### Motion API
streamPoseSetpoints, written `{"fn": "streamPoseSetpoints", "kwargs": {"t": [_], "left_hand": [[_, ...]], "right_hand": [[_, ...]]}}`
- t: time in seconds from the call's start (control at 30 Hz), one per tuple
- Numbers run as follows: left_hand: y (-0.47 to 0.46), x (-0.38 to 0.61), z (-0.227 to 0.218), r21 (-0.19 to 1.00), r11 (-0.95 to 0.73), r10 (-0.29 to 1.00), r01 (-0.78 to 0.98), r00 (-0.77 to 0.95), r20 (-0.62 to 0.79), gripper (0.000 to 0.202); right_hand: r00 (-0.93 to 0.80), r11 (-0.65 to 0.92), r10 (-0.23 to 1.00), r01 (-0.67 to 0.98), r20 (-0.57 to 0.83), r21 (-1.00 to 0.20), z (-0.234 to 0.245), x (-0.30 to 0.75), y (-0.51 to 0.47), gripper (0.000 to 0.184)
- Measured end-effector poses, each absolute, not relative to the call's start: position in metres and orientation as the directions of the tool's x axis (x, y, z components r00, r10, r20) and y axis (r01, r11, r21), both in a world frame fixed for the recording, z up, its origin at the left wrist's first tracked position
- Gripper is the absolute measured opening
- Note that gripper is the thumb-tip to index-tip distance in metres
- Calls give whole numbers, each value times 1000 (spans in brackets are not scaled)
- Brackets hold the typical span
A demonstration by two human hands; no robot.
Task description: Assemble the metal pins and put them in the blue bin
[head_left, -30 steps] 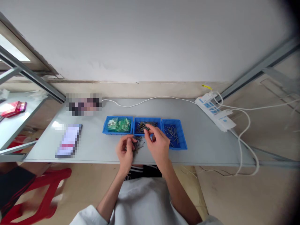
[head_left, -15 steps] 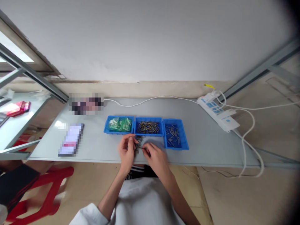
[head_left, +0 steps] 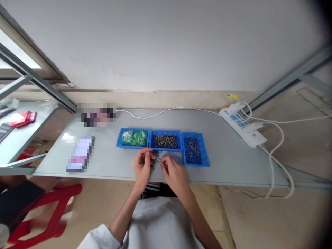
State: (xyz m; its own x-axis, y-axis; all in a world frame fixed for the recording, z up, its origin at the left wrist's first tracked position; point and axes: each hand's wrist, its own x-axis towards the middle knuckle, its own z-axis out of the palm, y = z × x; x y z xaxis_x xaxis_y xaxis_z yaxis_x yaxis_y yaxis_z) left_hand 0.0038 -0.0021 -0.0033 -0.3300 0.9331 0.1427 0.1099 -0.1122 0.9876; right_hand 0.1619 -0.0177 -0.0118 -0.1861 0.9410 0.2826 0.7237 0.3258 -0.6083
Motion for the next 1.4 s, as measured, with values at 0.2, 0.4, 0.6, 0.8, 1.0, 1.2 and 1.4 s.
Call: {"fn": "streamPoseSetpoints", "kwargs": {"t": [0.2, 0.4, 0.6, 0.8, 1.0, 1.2, 1.4], "left_hand": [[-3, 5, 2, 960, -166, 949, 225, -228, 218, 29], [2, 6, -2, 924, -238, 967, 298, -12, 253, 19], [5, 4, 1, 919, -287, 953, 270, -18, 303, 18], [0, 4, -1, 932, -288, 937, 222, -139, 322, 24], [1, 4, -14, 972, -190, 960, 138, -183, 214, 27], [6, 7, -11, 955, -241, 969, 172, -15, 247, 20], [1, 6, -13, 939, -291, 948, 184, -79, 309, 22]], "right_hand": [[-79, 307, 940, 626, 333, -717, -11, 160, -16, 11], [10, 353, 912, 491, 410, -796, -9, 147, -8, 12], [44, 351, 914, 410, 403, -842, -14, 148, -6, 9], [36, 325, 931, 379, 364, -867, -11, 152, -12, 16], [65, 289, 940, 372, 336, -882, -12, 153, -14, 19], [83, 291, 937, 353, 340, -889, -12, 153, -13, 16], [60, 304, 934, 388, 353, -870, -14, 153, -11, 14]]}}
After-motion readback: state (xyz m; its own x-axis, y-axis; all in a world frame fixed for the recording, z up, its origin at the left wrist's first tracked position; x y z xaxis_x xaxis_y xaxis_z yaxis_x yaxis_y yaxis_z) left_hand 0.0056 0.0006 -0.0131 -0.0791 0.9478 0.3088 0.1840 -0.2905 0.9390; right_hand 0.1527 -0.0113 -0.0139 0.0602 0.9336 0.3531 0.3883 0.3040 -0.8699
